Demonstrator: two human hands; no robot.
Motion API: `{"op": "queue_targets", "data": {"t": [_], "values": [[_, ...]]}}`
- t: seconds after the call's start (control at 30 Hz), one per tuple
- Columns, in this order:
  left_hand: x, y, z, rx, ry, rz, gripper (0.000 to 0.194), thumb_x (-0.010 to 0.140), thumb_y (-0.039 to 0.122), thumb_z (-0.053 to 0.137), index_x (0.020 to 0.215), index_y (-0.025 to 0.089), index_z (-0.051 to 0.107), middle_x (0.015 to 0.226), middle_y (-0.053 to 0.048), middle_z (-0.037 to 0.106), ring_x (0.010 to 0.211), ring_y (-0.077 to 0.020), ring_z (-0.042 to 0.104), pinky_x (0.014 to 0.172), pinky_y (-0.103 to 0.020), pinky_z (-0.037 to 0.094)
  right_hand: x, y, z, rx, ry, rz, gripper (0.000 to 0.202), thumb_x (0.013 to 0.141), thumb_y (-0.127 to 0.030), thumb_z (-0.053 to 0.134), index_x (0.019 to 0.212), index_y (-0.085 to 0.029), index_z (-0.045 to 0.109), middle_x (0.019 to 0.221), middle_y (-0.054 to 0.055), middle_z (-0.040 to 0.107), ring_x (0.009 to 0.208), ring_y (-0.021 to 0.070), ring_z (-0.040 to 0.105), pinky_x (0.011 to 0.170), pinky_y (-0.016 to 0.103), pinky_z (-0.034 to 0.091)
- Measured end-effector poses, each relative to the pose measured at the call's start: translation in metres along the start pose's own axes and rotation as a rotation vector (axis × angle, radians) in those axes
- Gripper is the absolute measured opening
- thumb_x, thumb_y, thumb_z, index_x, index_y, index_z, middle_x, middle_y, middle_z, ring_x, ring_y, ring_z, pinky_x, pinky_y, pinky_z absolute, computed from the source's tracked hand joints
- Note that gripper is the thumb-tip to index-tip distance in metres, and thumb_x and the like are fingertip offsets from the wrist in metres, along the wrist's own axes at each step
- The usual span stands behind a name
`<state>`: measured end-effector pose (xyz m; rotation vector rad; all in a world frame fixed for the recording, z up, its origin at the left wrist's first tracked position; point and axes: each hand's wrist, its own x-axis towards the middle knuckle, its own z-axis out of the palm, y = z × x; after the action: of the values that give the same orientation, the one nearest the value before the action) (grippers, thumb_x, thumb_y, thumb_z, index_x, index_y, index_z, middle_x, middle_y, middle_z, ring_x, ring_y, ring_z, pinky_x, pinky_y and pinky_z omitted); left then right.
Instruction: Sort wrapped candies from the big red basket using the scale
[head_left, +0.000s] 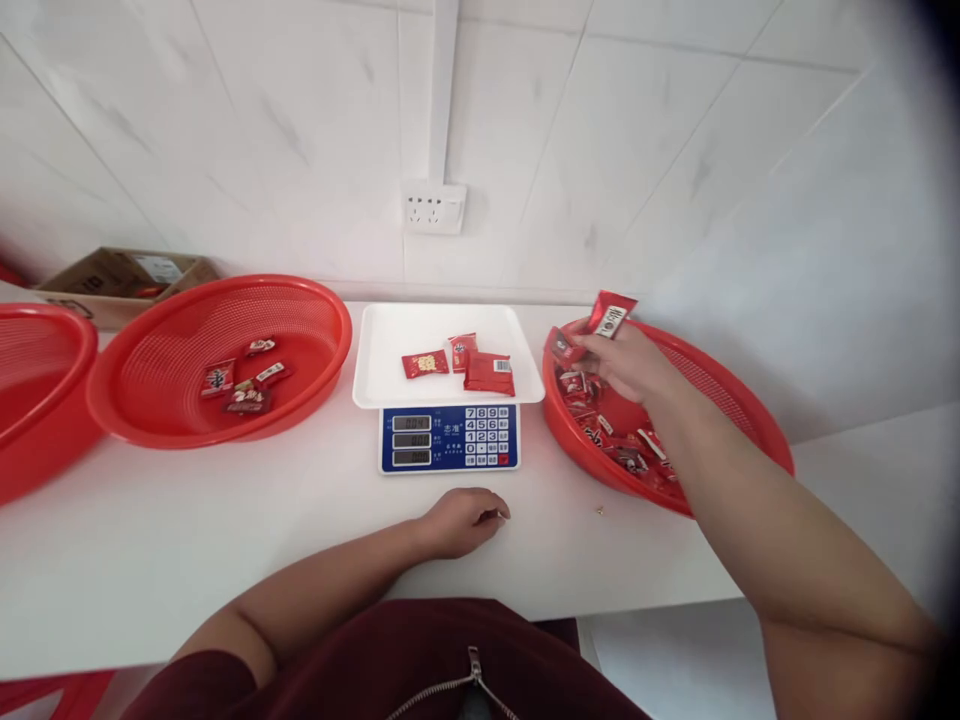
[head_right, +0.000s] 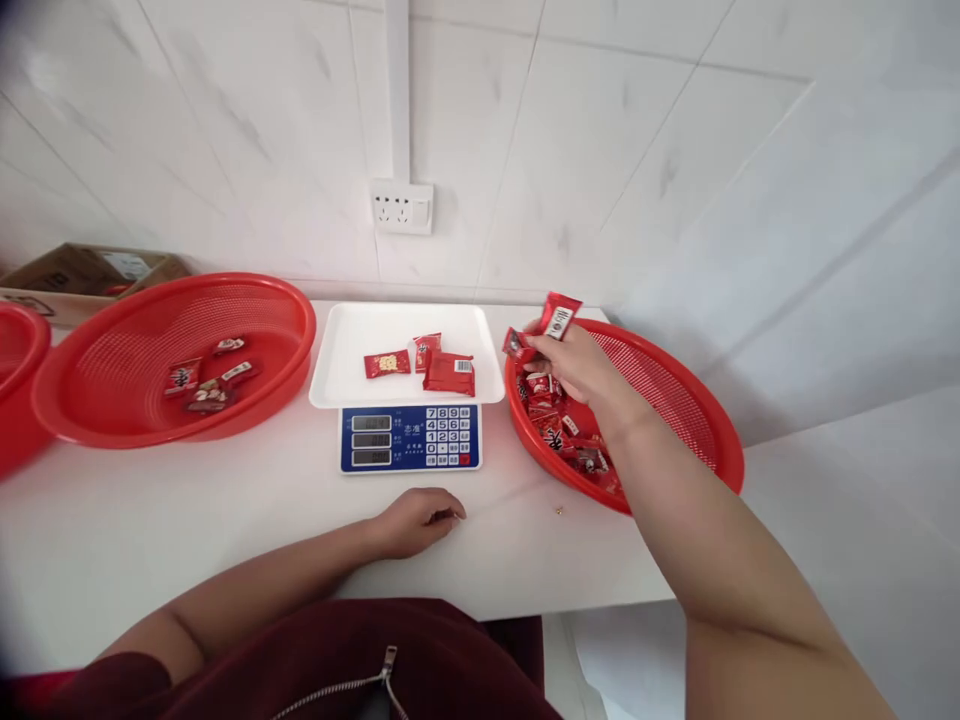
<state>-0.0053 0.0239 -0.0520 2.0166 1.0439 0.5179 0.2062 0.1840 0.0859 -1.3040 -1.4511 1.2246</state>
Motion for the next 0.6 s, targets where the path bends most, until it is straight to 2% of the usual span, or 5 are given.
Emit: {"op": "queue_targets", "data": {"t": [0.1,0.27,0.4,0.5,0.6], "values": [[0.000,0.000,0.000,0.004,-0.009,0.001,0.021,0.082,0.021,0.048,0.095,0.019,0.065,0.089,-0.003,0.067,0.075,-0.0139,0.061,0.070,-0.022,0.047,-0.003,-0.009,0.053,0.076,-0.152,0.008,0.005,0.075,-0.014,0.057,0.077,-0.019,0.057,0.068,0.000,0.062,0.065,0.0127,0.061,0.061,0.026,0.055],[0.000,-0.001,0.000,0.012,-0.023,0.013,0.021,0.082,0.019,0.049,0.096,0.018,0.065,0.092,-0.003,0.068,0.078,-0.0143,0.062,0.072,-0.022,0.047,0.004,-0.006,0.107,0.012,-0.162,-0.051,0.009,0.077,-0.014,0.055,0.085,-0.018,0.056,0.086,0.003,0.061,0.077,0.0145,0.062,0.070,0.033,0.057],[0.000,-0.001,-0.001,0.008,-0.025,0.023,0.021,0.083,0.020,0.048,0.095,0.018,0.065,0.093,-0.004,0.068,0.080,-0.0154,0.062,0.073,-0.023,0.047,0.012,-0.001,0.116,-0.048,-0.134,-0.127,0.013,0.076,-0.020,0.057,0.089,-0.019,0.057,0.097,0.004,0.058,0.090,0.0180,0.059,0.069,0.033,0.059],[-0.001,-0.001,-0.001,-0.005,-0.022,0.034,0.022,0.083,0.019,0.047,0.095,0.018,0.065,0.095,-0.004,0.068,0.082,-0.0161,0.062,0.074,-0.024,0.047,0.011,-0.001,0.112,-0.096,-0.110,-0.141,0.017,0.076,-0.022,0.058,0.092,-0.019,0.058,0.092,0.004,0.058,0.084,0.0183,0.060,0.063,0.034,0.058],[-0.001,-0.002,-0.001,-0.007,-0.023,0.026,0.022,0.082,0.019,0.047,0.095,0.020,0.065,0.093,-0.003,0.068,0.081,-0.0160,0.062,0.074,-0.024,0.047,0.005,-0.005,0.109,-0.133,-0.172,-0.110,0.018,0.077,-0.023,0.058,0.094,-0.019,0.058,0.082,0.004,0.059,0.076,0.0179,0.060,0.057,0.033,0.057]]}}
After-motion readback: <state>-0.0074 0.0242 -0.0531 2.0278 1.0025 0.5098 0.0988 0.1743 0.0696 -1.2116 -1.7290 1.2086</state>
